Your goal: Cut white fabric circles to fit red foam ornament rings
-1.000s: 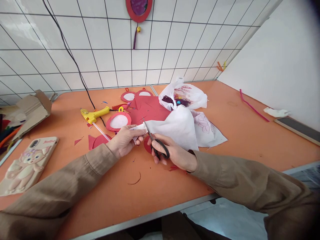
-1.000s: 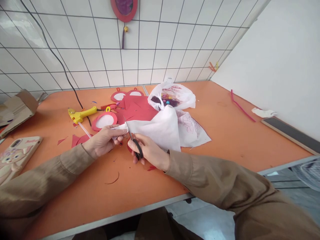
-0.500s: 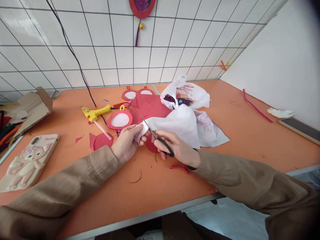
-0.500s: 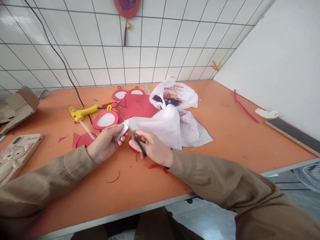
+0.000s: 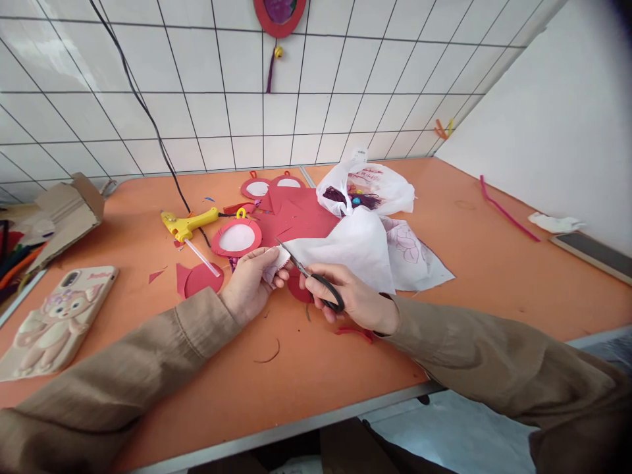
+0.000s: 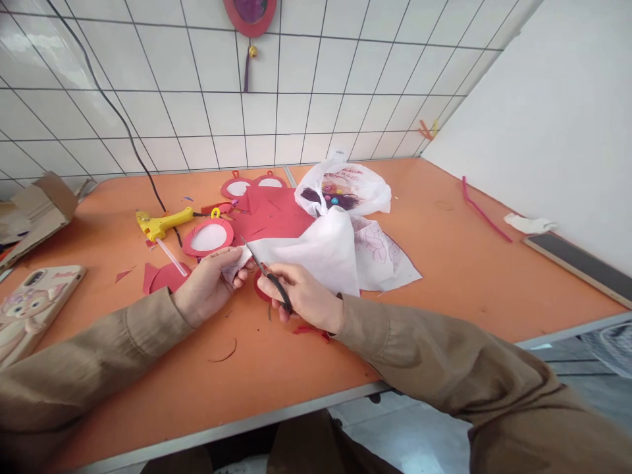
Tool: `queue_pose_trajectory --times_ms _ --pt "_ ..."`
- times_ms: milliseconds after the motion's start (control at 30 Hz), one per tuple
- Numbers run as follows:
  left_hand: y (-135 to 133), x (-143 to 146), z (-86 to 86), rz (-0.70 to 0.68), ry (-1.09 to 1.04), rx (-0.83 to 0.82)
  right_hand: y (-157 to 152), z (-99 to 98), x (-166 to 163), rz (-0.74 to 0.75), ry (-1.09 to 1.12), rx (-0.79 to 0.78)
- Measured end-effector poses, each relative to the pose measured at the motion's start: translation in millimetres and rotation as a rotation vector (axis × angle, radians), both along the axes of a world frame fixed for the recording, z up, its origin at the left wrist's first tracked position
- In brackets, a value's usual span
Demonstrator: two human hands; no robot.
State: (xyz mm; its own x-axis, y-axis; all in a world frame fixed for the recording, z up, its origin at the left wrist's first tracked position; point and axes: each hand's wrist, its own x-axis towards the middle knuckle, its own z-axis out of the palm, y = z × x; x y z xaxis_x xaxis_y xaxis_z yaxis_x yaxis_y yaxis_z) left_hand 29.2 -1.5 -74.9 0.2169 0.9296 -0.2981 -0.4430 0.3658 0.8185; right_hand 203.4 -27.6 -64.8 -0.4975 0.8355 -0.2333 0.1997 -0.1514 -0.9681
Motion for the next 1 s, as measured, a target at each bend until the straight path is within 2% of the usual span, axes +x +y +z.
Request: queue_pose_trajectory --times_ms 133,533,667,800,1000 --pt "0 -1 -1.4 -0.005 0.014 0.032 1 -0.9 1 -0.003 0.007 -0.025" --pt "-6 1 3.5 -0.025 0.103 0.126 8 5.3 -1 0.036 0.057 0.092" --pt "-5 1 2.0 0.021 0.114 0.120 6 3.9 -1 0.013 0.012 0.067" --pt "-3 0 0.8 0.093 0.105 0.118 9 -1.6 -3 -0.068 0.072 0.007" --pt "1 -3 1.9 0.158 0.095 0.156 23 -6.8 4 -0.311 0.268 -0.176"
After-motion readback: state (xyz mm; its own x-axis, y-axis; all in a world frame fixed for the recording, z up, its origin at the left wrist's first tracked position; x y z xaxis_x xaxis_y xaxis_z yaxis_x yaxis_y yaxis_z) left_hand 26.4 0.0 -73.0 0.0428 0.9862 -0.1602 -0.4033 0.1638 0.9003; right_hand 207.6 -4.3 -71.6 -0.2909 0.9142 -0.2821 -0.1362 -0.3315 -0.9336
